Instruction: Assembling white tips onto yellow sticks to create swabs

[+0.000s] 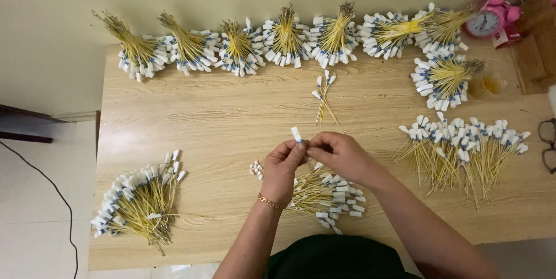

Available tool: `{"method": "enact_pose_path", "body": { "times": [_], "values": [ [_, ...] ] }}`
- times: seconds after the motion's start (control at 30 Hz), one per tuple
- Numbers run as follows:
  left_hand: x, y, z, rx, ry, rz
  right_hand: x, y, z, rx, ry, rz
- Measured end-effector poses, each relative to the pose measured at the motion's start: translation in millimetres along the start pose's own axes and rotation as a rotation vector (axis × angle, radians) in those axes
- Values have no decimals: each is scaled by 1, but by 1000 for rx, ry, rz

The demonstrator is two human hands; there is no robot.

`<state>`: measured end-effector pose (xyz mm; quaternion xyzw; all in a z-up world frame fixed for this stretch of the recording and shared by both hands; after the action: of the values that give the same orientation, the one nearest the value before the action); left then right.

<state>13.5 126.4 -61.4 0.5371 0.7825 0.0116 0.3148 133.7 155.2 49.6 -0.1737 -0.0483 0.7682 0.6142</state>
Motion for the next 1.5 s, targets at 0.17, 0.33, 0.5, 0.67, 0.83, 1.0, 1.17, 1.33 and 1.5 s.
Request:
{"method": "enact_pose_path", "body": {
  "times": [0.17, 0.33, 0.5, 0.67, 0.83, 1.0, 1.17, 1.33, 1.5],
  "values": [
    [-34, 12, -37, 210, 122, 122, 0, -12, 7, 132, 3, -7],
    [-48, 13, -38, 297, 126, 174, -8, -15, 29, 103, 9, -7],
    [-46, -31, -36, 319, 111, 66, 6, -67, -8, 174, -13, -297],
    [-43, -56, -25, 323, 99, 23, -9, -68, -3, -148, -75, -355],
    [-45, -51, -13, 413, 116, 55, -25, -9, 34, -544, -164, -55],
    [-52, -48, -18, 380, 106, 45, -33, 35, 12, -173, -10, 252],
    [-60, -56, 4, 336, 78, -28, -35, 45, -68, -63, 122, 185],
    [-61, -65, 33, 300, 72, -55, -32, 39, -101, 148, 249, -15],
    [-52, -68, -12, 636, 199, -93, -21, 34, -88, -59, 178, -36]
  ]
}}
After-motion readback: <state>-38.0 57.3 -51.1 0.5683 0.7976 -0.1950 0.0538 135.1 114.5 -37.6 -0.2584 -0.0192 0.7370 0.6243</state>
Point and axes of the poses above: each hand's wrist, its own x-axis towards the middle knuckle, its own y-axis out of the palm, z = x × y, the point moved 9 cm from there along x, towards the middle knuckle, and after that the axes turned 11 degrees about -z, right-handed, at the moved point
